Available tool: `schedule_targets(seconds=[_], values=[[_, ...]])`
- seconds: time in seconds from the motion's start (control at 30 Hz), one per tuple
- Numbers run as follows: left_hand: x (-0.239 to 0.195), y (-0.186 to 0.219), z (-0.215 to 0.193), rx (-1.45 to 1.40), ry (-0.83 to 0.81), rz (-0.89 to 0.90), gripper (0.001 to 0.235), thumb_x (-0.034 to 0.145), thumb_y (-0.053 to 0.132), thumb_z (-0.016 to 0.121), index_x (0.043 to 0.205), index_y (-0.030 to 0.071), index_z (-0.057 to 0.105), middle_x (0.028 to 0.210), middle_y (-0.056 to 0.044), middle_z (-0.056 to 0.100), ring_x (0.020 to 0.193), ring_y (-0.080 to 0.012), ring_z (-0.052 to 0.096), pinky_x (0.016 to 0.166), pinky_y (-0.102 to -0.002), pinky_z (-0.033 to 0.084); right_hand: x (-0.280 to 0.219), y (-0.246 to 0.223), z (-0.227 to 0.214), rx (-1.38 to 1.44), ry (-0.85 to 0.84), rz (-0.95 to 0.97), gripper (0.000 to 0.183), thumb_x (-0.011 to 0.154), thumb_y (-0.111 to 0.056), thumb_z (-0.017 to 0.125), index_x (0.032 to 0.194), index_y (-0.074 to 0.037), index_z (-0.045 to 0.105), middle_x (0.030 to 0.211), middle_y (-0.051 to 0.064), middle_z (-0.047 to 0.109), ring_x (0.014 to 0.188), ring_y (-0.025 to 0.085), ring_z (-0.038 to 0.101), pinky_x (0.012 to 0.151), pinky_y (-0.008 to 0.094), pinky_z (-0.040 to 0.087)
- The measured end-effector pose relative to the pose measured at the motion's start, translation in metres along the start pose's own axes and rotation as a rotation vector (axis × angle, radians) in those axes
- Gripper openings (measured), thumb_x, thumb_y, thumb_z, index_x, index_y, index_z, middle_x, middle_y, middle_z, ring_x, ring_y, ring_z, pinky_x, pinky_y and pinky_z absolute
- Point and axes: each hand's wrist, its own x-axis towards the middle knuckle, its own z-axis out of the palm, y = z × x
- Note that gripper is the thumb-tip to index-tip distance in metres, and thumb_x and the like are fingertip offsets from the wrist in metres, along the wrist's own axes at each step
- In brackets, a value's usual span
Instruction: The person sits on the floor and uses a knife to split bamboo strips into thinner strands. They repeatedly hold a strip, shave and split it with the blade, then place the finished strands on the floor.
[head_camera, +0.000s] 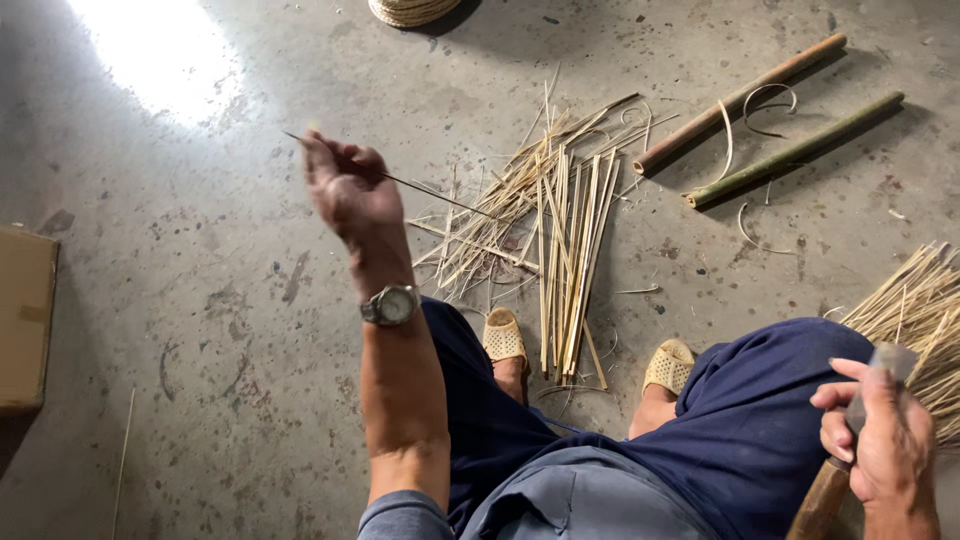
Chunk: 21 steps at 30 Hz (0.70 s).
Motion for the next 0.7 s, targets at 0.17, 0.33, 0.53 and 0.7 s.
schedule_targets(seconds=[0.17, 0.33, 0.53, 0.7], values=[[-0.081, -0.005, 0.034, 0.257, -0.855, 0.135, 0.013, 0.116, 0.015, 0.059, 0.11, 0.005, 0.064, 0.089, -0.006, 0.062, 0.075, -0.0103, 0.055, 0.061, -0.022, 0.045, -0.019, -0.034, 0.042, -0.052, -0.143, 0.029, 0.046, 0.114, -0.037, 0.043, 0.13, 0.004, 0.058, 0.081, 0.013, 0.06, 0.051, 0.013, 0.046, 0.038, 0.027, 0.036], [-0.211, -0.028, 0.024, 0.578, -1.263, -0.063, 0.019, 0.1, 0.0, 0.072, 0.118, 0.004, 0.07, 0.106, -0.007, 0.065, 0.094, -0.0167, 0.065, 0.08, -0.027, 0.055, -0.061, -0.086, 0.089, -0.22, -0.254, -0.119, 0.034, 0.107, -0.024, 0.049, 0.126, 0.003, 0.058, 0.076, 0.011, 0.063, 0.053, 0.013, 0.055, 0.044, 0.029, 0.047], [-0.263, -0.031, 0.019, 0.626, -1.362, -0.205, 0.025, 0.089, -0.003, 0.081, 0.112, 0.004, 0.073, 0.1, -0.005, 0.062, 0.087, -0.014, 0.063, 0.076, -0.025, 0.053, -0.093, -0.145, 0.101, -0.615, -0.568, -0.636, 0.028, 0.1, -0.018, 0.058, 0.123, -0.004, 0.065, 0.072, -0.002, 0.071, 0.055, 0.007, 0.066, 0.05, 0.025, 0.053], [-0.28, -0.034, 0.005, 0.6, -1.329, -0.221, 0.03, 0.085, -0.001, 0.087, 0.111, 0.007, 0.075, 0.097, -0.002, 0.063, 0.083, -0.0096, 0.062, 0.07, -0.022, 0.053, -0.098, -0.173, 0.114, -0.801, -0.689, -0.776, 0.026, 0.096, -0.013, 0.065, 0.119, -0.002, 0.062, 0.077, 0.005, 0.072, 0.062, 0.018, 0.072, 0.053, 0.03, 0.054]])
